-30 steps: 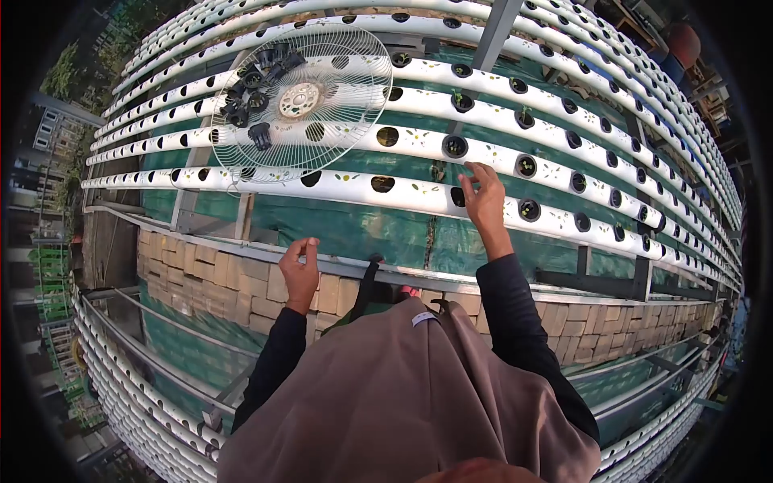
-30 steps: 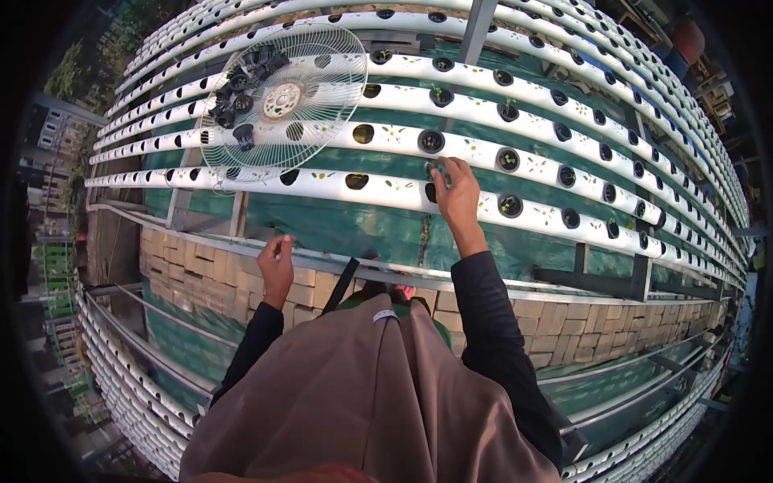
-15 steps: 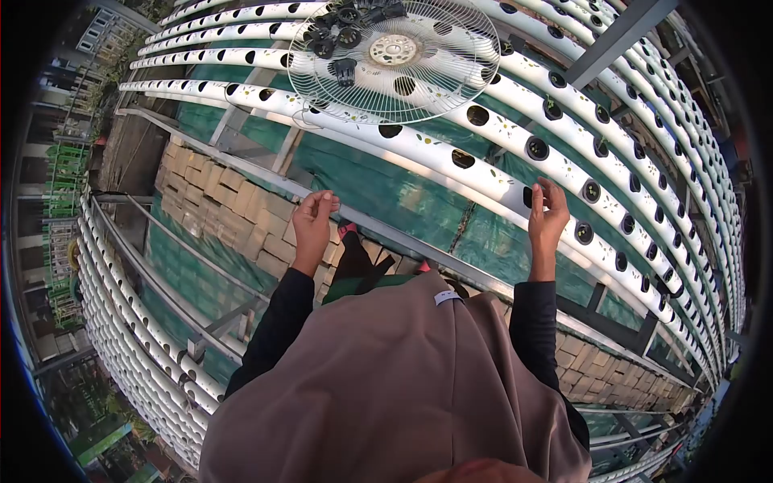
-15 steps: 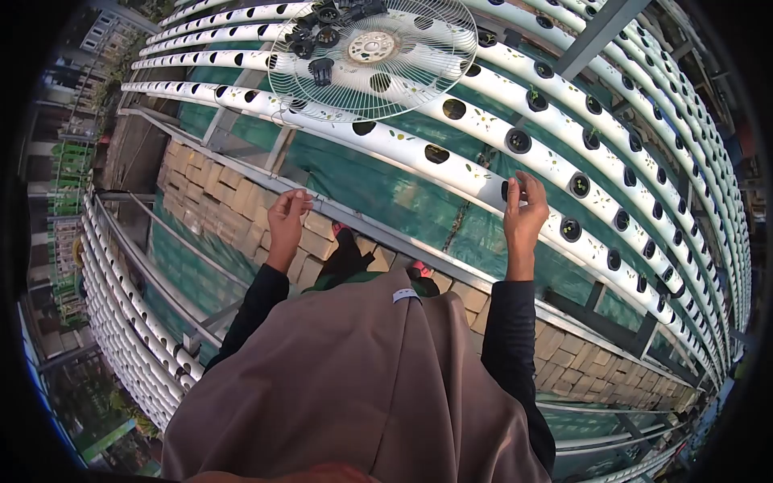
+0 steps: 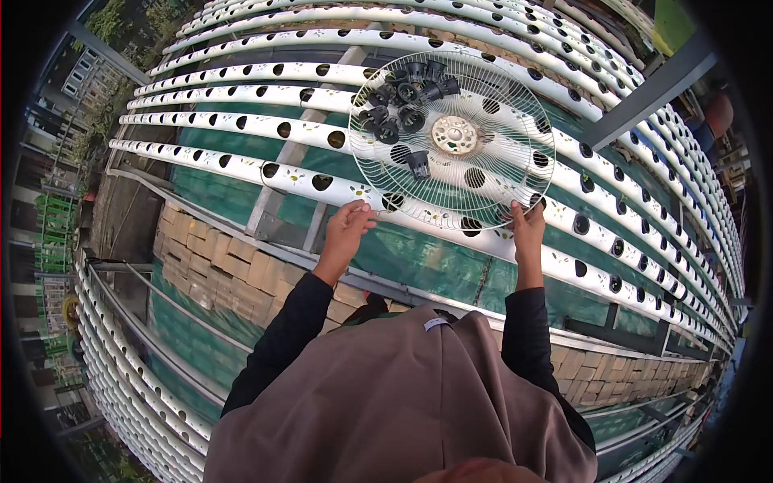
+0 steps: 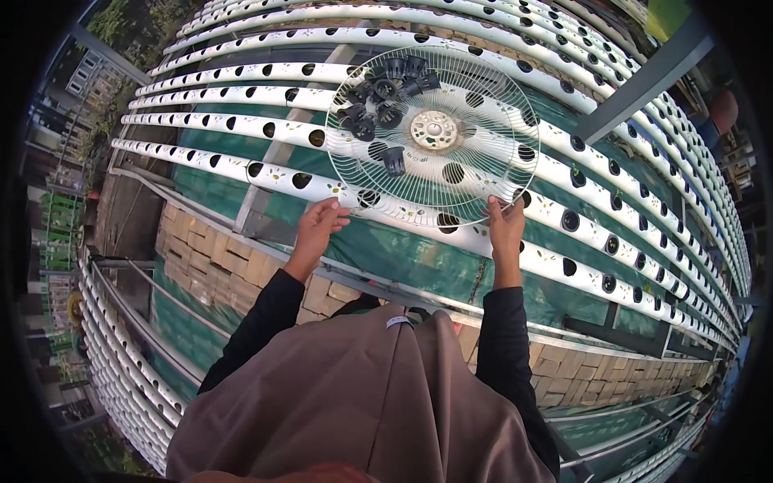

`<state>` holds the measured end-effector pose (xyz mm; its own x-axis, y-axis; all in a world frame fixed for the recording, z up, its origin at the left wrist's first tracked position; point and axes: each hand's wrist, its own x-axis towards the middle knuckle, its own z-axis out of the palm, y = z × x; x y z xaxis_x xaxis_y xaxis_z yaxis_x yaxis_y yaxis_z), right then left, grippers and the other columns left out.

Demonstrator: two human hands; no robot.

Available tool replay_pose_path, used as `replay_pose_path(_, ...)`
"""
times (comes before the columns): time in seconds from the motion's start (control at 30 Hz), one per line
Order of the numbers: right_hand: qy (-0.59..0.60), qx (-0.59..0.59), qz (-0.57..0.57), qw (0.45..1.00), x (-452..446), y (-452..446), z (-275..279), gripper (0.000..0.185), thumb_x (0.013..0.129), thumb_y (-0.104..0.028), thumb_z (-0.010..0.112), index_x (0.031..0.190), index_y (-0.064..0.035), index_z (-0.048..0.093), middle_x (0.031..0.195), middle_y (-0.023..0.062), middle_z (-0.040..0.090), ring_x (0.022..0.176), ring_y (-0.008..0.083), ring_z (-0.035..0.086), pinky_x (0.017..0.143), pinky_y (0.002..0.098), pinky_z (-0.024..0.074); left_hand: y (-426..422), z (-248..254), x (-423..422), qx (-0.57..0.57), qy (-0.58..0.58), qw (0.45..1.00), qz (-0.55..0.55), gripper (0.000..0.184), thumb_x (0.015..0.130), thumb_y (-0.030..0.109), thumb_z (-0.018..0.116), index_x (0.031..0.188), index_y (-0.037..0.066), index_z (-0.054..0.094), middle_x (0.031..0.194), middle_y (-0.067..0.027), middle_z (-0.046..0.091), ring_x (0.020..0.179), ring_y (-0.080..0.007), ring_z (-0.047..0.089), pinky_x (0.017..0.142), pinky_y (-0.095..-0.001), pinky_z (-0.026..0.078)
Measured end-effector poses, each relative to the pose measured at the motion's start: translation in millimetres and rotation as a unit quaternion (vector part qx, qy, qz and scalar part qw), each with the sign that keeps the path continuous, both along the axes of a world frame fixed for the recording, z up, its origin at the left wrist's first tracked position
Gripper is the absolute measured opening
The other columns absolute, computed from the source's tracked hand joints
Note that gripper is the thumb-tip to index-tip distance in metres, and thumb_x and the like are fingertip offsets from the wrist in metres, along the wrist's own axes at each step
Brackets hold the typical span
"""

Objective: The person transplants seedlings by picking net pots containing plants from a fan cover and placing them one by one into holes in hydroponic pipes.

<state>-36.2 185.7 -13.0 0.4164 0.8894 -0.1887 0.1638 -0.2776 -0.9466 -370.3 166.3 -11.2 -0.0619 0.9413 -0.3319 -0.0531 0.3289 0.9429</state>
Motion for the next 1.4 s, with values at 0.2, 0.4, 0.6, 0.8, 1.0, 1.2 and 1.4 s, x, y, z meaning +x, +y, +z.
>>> replay_pose_path(0.2, 0.047, 0.095, -0.112, 0.988, -32.0, -2.0, -12.5, 0.039, 0.079, 0.008, 0.046, 0.118, 0.0026, 0.04, 0.099, 0.0132, 0.057, 0.074, 0.0191, 0.061, 0.065, 0.0298, 0.052, 52.9, 3.9, -14.5, -0.039, 0.002, 0.994, -0.1, 0.042, 0.089, 0.038, 0.054, 0.11, 0.001, 0.054, 0.082, -0.0062, 0.062, 0.069, -0.011, 0.059, 0.062, -0.0222, 0.044)
replay_pose_path(0.4, 0.07, 0.109, -0.103, 0.986, -59.2, -3.5, -11.4, 0.047, 0.079, 0.007, 0.045, 0.125, 0.0033, 0.036, 0.103, 0.0146, 0.055, 0.078, 0.0181, 0.059, 0.066, 0.0296, 0.0524, 68.1, -19.2, -22.4, -0.004, -0.029, 0.997, -0.078, 0.024, 0.088, 0.025, 0.057, 0.092, 0.002, 0.057, 0.068, 0.001, 0.055, 0.056, -0.0055, 0.049, 0.051, -0.0204, 0.038)
replay_pose_path(0.6, 0.12, 0.112, -0.072, 0.984, -113.4, 8.6, -14.9, 0.052, 0.078, 0.006, 0.044, 0.128, 0.0028, 0.033, 0.102, 0.0143, 0.055, 0.078, 0.0186, 0.059, 0.066, 0.0299, 0.0529, 61.5, -25.4, -77.4, 0.018, -0.017, 1.0, 0.0, 0.012, 0.085, 0.01, 0.056, 0.087, -0.002, 0.055, 0.065, -0.0031, 0.055, 0.054, -0.0077, 0.05, 0.049, -0.0241, 0.042)
replay_pose_path(0.8, 0.116, 0.093, -0.005, 0.989, -158.7, 20.3, -13.4, 0.052, 0.082, 0.004, 0.047, 0.13, 0.0016, 0.03, 0.105, 0.0152, 0.055, 0.088, 0.018, 0.057, 0.069, 0.03, 0.0529, 45.2, -17.5, -122.4, 0.012, -0.031, 0.996, 0.081, 0.013, 0.084, 0.007, 0.056, 0.091, -0.004, 0.056, 0.065, -0.0012, 0.054, 0.053, -0.0066, 0.049, 0.048, -0.0237, 0.038)
replay_pose_path(1.0, -0.3, 0.091, -0.026, 0.949, -157.8, 34.8, 9.7, 0.064, 0.082, -0.022, 0.064, 0.13, 0.0057, 0.031, 0.118, 0.0242, 0.048, 0.097, 0.0304, 0.053, 0.08, 0.0375, 0.0437, 41.1, -16.9, -133.5, 0.012, -0.05, 0.995, 0.089, 0.015, 0.085, 0.009, 0.057, 0.094, -0.004, 0.057, 0.066, 0.0007, 0.054, 0.054, -0.0042, 0.048, 0.049, -0.0216, 0.038)
replay_pose_path(1.2, -0.272, 0.181, 0.148, 0.934, -192.2, 109.9, 50.0, 0.032, 0.085, -0.023, 0.06, 0.107, 0.0002, 0.058, 0.104, 0.0152, 0.06, 0.088, 0.025, 0.058, 0.074, 0.0335, 0.0457, 35.2, -13.7, -132.8, 0.021, -0.051, 0.994, 0.099, 0.021, 0.087, 0.019, 0.059, 0.096, -0.001, 0.058, 0.065, 0.0029, 0.053, 0.055, -0.0029, 0.046, 0.051, -0.0192, 0.036)
replay_pose_path(1.4, -0.222, 0.22, 0.295, 0.903, -285.3, 195.3, 2.2, 0.028, 0.079, -0.013, 0.062, 0.103, -0.0002, 0.06, 0.097, 0.022, 0.06, 0.081, 0.0339, 0.061, 0.07, 0.0398, 0.0472, 23.0, -8.2, -133.7, 0.004, 0.014, 0.996, 0.089, 0.03, 0.087, 0.025, 0.06, 0.102, -0.001, 0.056, 0.071, 0.0007, 0.056, 0.06, -0.0049, 0.049, 0.054, -0.0198, 0.038)
